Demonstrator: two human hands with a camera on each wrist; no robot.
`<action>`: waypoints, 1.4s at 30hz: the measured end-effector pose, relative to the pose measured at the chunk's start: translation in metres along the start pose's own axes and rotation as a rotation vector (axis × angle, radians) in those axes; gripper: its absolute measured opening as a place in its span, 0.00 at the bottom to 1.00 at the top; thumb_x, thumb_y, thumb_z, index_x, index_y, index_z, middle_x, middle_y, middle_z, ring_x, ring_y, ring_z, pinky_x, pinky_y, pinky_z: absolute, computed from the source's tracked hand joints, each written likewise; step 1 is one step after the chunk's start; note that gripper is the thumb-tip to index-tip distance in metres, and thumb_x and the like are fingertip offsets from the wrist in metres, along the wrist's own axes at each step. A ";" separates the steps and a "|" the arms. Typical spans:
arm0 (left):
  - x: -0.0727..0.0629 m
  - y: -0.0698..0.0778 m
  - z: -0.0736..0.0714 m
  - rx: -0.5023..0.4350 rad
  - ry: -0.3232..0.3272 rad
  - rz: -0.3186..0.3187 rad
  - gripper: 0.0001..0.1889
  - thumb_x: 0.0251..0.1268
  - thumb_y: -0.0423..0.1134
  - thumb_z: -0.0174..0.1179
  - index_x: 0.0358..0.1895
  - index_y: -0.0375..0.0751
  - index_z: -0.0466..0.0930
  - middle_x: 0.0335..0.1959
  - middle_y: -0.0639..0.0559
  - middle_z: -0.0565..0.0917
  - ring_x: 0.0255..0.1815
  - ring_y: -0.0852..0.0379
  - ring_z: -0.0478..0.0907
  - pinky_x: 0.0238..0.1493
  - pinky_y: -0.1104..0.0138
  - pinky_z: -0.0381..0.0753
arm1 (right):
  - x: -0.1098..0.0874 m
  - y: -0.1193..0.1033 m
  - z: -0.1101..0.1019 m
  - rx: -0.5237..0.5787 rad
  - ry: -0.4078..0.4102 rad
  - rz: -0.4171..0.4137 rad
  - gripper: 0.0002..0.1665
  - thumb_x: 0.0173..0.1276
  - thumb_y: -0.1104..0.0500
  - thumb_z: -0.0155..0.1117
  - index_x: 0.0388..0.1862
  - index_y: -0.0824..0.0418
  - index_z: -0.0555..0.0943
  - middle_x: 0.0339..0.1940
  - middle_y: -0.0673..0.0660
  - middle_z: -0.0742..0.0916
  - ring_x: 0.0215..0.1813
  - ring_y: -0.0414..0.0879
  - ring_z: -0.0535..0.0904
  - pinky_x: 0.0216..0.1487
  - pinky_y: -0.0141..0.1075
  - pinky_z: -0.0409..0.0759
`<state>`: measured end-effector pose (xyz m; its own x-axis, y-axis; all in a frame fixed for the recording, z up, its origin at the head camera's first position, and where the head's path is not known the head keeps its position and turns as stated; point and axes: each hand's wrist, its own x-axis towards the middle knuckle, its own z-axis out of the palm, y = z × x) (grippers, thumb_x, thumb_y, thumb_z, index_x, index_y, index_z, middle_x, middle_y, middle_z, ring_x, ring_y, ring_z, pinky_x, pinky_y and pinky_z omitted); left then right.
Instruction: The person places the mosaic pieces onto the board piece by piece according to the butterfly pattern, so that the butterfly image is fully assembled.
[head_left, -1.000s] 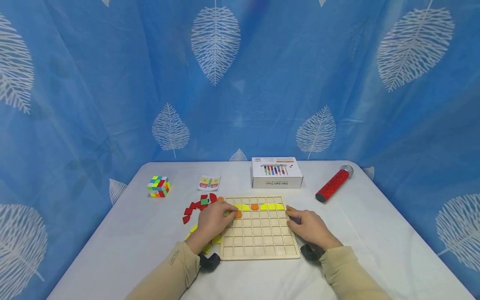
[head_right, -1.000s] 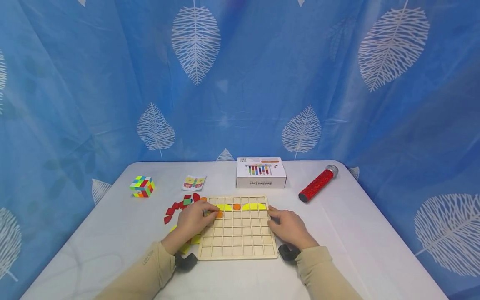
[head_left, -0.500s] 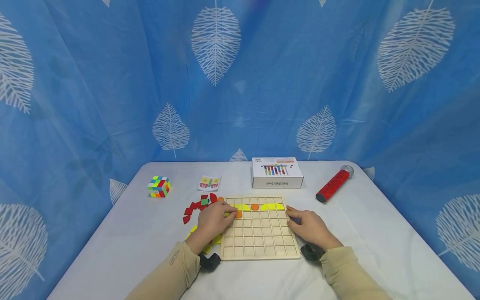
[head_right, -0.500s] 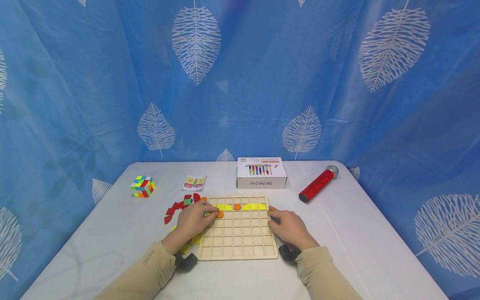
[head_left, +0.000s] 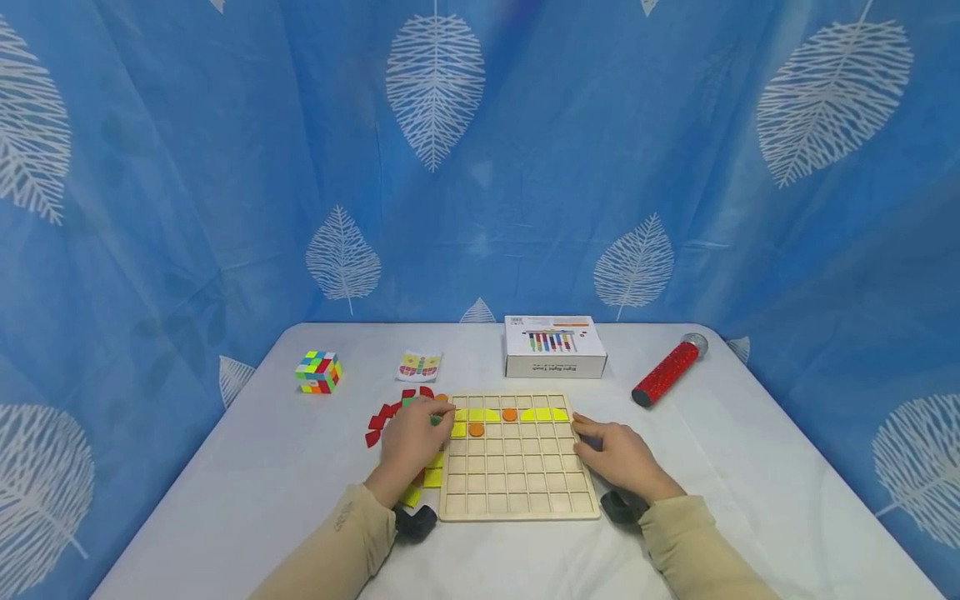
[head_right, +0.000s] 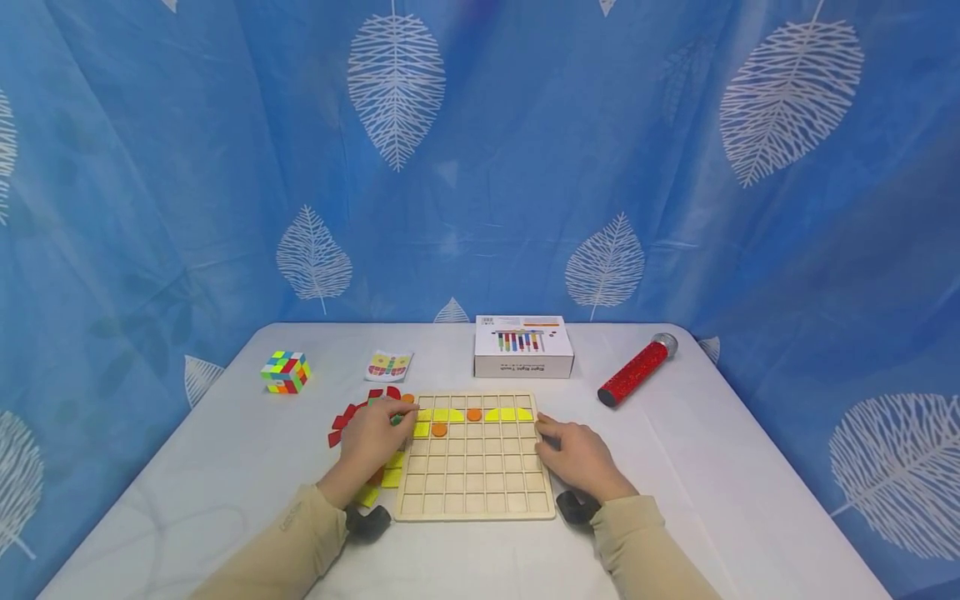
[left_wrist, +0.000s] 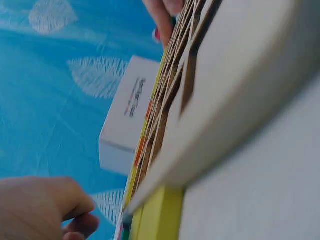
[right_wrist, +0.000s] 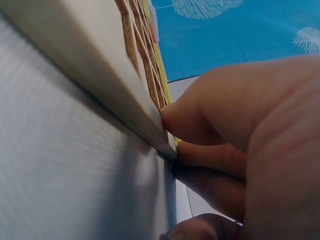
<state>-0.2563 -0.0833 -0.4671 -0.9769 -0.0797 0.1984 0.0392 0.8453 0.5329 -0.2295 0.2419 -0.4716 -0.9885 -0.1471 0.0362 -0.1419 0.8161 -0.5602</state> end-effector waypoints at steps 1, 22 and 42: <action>0.001 -0.003 -0.002 -0.017 0.018 -0.033 0.14 0.66 0.49 0.69 0.53 0.57 0.90 0.50 0.55 0.87 0.43 0.55 0.81 0.31 0.67 0.73 | 0.000 0.000 0.000 0.001 0.004 -0.003 0.28 0.71 0.55 0.65 0.68 0.62 0.80 0.73 0.54 0.79 0.76 0.63 0.70 0.71 0.58 0.71; 0.001 -0.034 -0.042 0.002 -0.401 0.046 0.13 0.52 0.56 0.77 0.37 0.59 0.89 0.32 0.62 0.82 0.35 0.57 0.75 0.33 0.64 0.75 | 0.000 0.001 0.000 -0.009 0.019 -0.040 0.27 0.71 0.56 0.65 0.67 0.62 0.81 0.71 0.54 0.80 0.74 0.62 0.72 0.68 0.57 0.74; 0.002 -0.038 -0.039 0.047 -0.483 0.216 0.13 0.47 0.52 0.80 0.33 0.61 0.85 0.29 0.65 0.81 0.34 0.61 0.76 0.36 0.65 0.77 | -0.001 0.000 -0.002 -0.023 0.018 -0.033 0.27 0.71 0.56 0.64 0.67 0.62 0.80 0.71 0.54 0.81 0.74 0.62 0.73 0.52 0.45 0.75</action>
<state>-0.2519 -0.1361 -0.4545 -0.9336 0.3416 -0.1083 0.2512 0.8393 0.4821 -0.2285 0.2433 -0.4704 -0.9841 -0.1636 0.0694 -0.1750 0.8238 -0.5393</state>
